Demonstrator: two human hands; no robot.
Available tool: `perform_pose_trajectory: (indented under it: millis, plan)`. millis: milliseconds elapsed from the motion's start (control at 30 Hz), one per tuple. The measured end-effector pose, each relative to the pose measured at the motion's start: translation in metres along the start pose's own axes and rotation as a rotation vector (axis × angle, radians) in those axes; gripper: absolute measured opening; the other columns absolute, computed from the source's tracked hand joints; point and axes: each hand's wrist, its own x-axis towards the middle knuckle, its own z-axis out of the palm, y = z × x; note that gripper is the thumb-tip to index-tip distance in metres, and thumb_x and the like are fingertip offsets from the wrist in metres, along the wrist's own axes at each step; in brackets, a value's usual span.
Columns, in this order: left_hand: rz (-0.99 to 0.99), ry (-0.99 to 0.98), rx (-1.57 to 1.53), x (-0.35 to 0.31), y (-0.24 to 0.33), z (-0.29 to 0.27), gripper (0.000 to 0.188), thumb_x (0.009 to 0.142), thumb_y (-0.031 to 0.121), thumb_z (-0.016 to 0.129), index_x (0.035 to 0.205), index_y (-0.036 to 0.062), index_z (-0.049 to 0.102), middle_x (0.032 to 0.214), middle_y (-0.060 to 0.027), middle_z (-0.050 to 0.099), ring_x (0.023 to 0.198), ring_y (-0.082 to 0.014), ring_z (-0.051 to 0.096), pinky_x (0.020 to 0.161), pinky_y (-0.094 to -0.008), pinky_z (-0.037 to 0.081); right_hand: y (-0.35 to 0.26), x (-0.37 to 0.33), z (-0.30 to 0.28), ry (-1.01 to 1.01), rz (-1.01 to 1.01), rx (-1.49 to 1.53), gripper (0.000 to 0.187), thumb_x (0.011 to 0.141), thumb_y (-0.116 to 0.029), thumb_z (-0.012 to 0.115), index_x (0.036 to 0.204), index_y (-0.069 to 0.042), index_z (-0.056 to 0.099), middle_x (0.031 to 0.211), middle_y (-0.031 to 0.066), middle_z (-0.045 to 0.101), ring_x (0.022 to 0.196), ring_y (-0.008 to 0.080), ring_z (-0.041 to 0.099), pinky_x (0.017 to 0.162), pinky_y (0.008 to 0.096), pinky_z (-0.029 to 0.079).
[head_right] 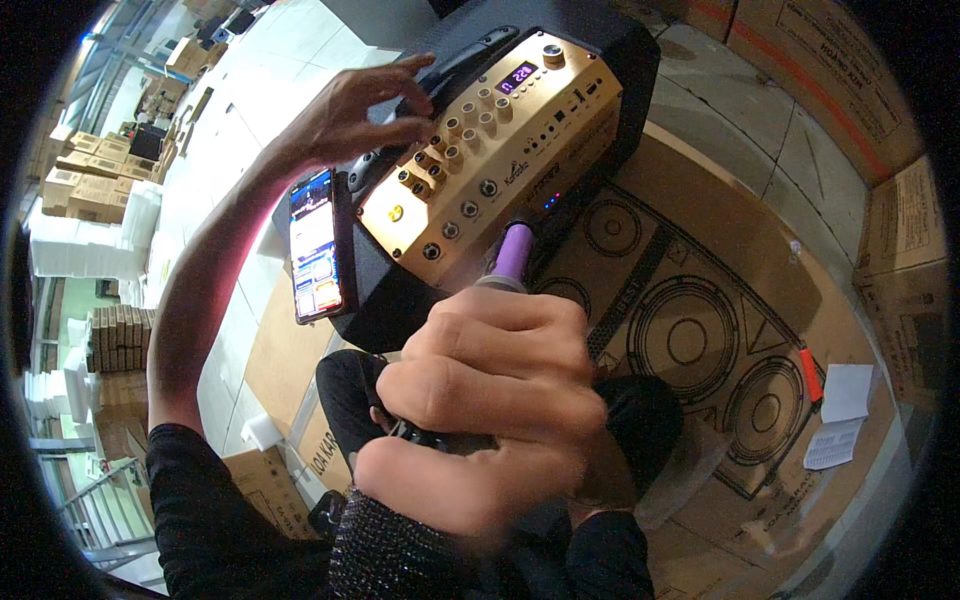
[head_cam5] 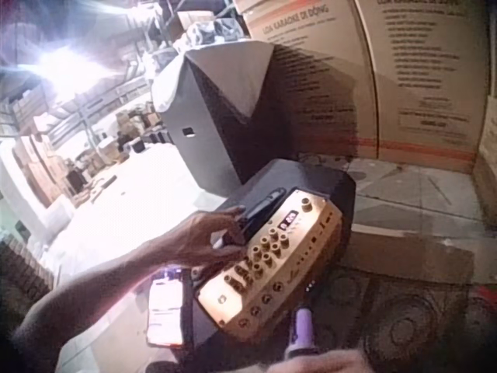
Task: The person uses a purple tool to work on the control panel of a black speaker, then applies yellow adhesive tape to the bottom of the speaker. The person sits on the floor surrounded by cardboard boxes.
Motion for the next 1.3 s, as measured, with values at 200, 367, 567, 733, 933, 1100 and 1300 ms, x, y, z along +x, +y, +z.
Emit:
perform_pose_trajectory:
  millis: [200,367,567,733,933,1100,1300]
  plan:
    - [0.039,0.042,-0.046,0.045,-0.006,0.01,0.024,0.094,0.031,0.073,0.103,0.0093,0.078,0.145,-0.0204,0.057,0.135,-0.033,0.055,0.113,-0.0485,0.047,-0.001,-0.001,-0.003,-0.001,0.036,-0.002,0.023,0.091,-0.016,0.063,0.11,-0.015,0.049,0.073,0.0113,0.066,0.051,0.0205,0.061,0.046,0.0346,0.054]
    - [-0.001,0.027,-0.003,0.053,-0.003,0.013,0.023,0.093,0.029,0.073,0.102,0.0096,0.08,0.14,-0.015,0.063,0.12,-0.031,0.067,0.106,-0.0459,0.053,0.004,-0.003,0.0,0.052,0.001,-0.031,0.024,0.094,-0.018,0.062,0.114,-0.016,0.049,0.072,0.0101,0.065,0.051,0.02,0.062,0.046,0.0336,0.053]
    - [0.058,0.018,0.011,0.045,-0.007,0.01,0.025,0.088,0.033,0.077,0.099,0.0108,0.082,0.143,-0.0153,0.061,0.122,-0.0315,0.066,0.101,-0.0456,0.056,0.003,-0.002,0.0,0.053,0.006,-0.021,0.024,0.094,-0.016,0.063,0.114,-0.016,0.049,0.073,0.0099,0.066,0.051,0.0196,0.062,0.046,0.0333,0.053]
    - [0.069,0.032,0.008,0.04,-0.011,0.016,0.023,0.088,0.032,0.077,0.098,0.0115,0.082,0.145,-0.0172,0.058,0.127,-0.032,0.063,0.1,-0.044,0.056,0.003,-0.001,0.003,0.071,0.008,-0.036,0.024,0.091,-0.014,0.065,0.107,-0.015,0.047,0.073,0.0101,0.065,0.051,0.0191,0.061,0.046,0.0327,0.053]
    - [0.07,0.042,-0.002,0.039,-0.008,0.017,0.022,0.089,0.029,0.074,0.098,0.0102,0.082,0.149,-0.018,0.055,0.127,-0.0328,0.062,0.103,-0.0416,0.054,0.004,0.0,0.002,0.042,-0.008,-0.02,0.024,0.089,-0.012,0.065,0.105,-0.015,0.047,0.073,0.0106,0.065,0.051,0.0192,0.061,0.046,0.0328,0.053]
    - [0.003,0.008,-0.043,0.037,-0.006,0.018,0.021,0.089,0.023,0.07,0.099,0.0091,0.081,0.151,-0.0177,0.053,0.125,-0.0331,0.063,0.103,-0.041,0.054,0.001,-0.001,0.002,0.04,0.033,-0.027,0.024,0.091,-0.014,0.065,0.108,-0.015,0.047,0.074,0.0098,0.065,0.052,0.0182,0.061,0.046,0.0323,0.053]
    - [0.006,0.016,-0.063,0.036,-0.003,0.018,0.02,0.089,0.019,0.07,0.102,0.0089,0.08,0.152,-0.017,0.051,0.123,-0.0333,0.065,0.102,-0.0411,0.055,-0.001,-0.003,0.006,0.084,0.064,-0.031,0.025,0.091,-0.013,0.065,0.109,-0.015,0.048,0.074,0.01,0.065,0.051,0.0182,0.061,0.045,0.0316,0.052]
